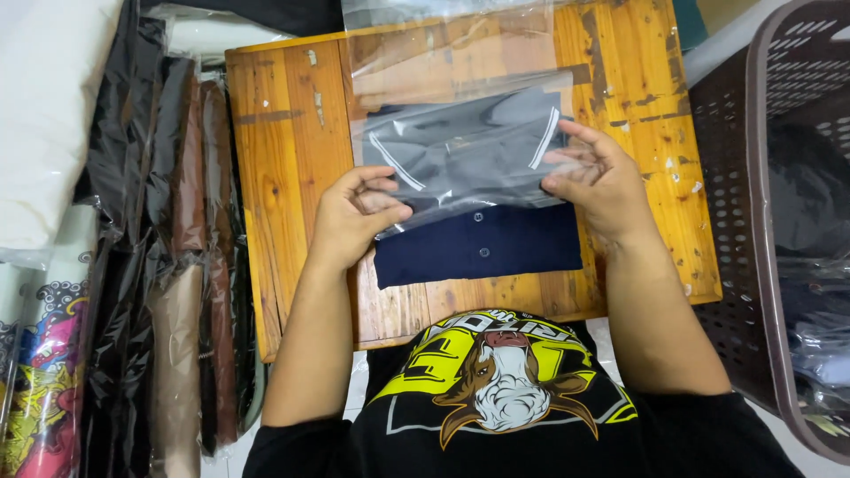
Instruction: Folding shirts and placing them into clear plastic bags for packaging.
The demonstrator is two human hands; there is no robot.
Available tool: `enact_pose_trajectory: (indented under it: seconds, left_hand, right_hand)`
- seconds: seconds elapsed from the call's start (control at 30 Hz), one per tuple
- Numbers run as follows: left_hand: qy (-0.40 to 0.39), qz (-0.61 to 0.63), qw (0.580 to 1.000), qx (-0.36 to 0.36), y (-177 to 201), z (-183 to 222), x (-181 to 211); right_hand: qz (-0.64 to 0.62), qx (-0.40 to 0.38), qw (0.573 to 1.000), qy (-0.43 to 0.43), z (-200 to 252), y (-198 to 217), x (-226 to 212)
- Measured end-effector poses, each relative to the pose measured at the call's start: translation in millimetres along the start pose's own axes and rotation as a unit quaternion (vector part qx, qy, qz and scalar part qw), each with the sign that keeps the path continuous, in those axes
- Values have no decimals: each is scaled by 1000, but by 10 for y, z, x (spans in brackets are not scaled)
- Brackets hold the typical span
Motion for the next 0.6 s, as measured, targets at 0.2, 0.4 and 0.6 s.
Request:
enact_pose_trajectory:
  seconds: [0.2, 0.4, 0.6]
  left_hand:
    - [-2, -24, 1000, 1, -23, 10, 82]
    - [1, -28, 999, 34, -52, -15, 66]
    - [-33, -23, 998, 48, -64, -43, 14]
  right_hand:
    - [-46, 5, 999, -18, 4, -33, 148]
    - [-54, 39, 998, 1, -44, -33, 180]
    - [-33, 42, 998, 25, -115, 43, 383]
Point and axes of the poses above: each hand's wrist, its own z-axis away from the middle knuckle, its own y-axis out of the back of the hand, x = y × z, the point moved 5 cm from there along -z, towards the middle knuckle, and after that the axes turned 7 degrees about y, right-handed, at the moved point
